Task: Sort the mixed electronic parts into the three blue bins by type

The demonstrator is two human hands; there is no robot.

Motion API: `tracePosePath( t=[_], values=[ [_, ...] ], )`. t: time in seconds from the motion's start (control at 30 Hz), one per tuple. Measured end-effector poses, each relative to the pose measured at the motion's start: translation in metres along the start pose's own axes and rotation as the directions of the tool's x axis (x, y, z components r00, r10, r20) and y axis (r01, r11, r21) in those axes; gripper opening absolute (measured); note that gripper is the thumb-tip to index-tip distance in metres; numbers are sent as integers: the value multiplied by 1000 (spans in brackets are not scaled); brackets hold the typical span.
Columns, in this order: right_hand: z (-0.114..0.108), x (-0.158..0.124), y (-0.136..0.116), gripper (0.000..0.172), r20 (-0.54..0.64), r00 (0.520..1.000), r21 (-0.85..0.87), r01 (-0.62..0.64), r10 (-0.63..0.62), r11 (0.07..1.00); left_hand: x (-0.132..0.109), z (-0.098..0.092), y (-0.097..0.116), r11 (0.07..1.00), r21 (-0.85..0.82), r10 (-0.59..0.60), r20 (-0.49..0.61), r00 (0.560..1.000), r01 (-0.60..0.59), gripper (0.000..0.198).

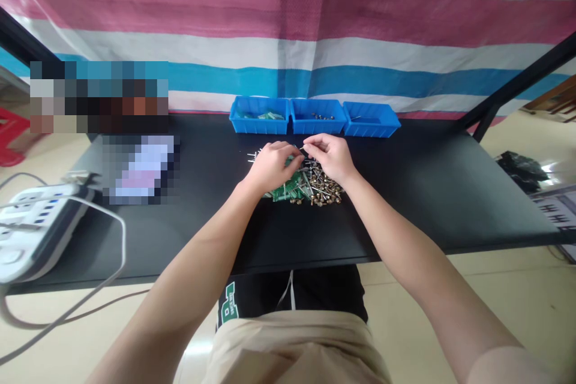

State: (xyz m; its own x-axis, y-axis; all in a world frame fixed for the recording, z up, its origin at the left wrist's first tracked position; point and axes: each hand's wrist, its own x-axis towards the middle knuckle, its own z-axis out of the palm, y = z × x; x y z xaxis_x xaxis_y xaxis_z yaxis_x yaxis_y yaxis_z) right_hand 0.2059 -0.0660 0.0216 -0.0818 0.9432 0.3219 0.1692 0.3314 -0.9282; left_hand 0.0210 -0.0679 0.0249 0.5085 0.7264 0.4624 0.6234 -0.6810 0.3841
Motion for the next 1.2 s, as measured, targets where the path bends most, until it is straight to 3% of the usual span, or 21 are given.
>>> tracePosePath(
  t=[0.23,0.33,0.5,0.9,1.03,1.2],
  values=[
    [0,0,-1,45,23,1000,-22,-1,1,1000,0,0,0,999,-10,-48,-149,988,47,24],
    [1,0,-1,49,38,999,14,-11,11,1000,0,0,0,1000,2,-11,-148,989,12,26],
    [1,-4,-4,54,86,996,51,-7,3,999,0,2,-2,998,41,-49,-159,986,57,25],
    [-4,-3,5,42,133,990,-3,37,-36,999,0,2,-2,987,2,-160,-163,974,162,24],
    [-13,3,12,48,37,993,-270,117,-111,956,0,3,-3,978,-8,-208,-176,962,210,28],
    [-25,11,23,66,28,979,-719,158,-199,676,1,3,-2,972,-16,-233,-150,961,233,27]
  ],
)
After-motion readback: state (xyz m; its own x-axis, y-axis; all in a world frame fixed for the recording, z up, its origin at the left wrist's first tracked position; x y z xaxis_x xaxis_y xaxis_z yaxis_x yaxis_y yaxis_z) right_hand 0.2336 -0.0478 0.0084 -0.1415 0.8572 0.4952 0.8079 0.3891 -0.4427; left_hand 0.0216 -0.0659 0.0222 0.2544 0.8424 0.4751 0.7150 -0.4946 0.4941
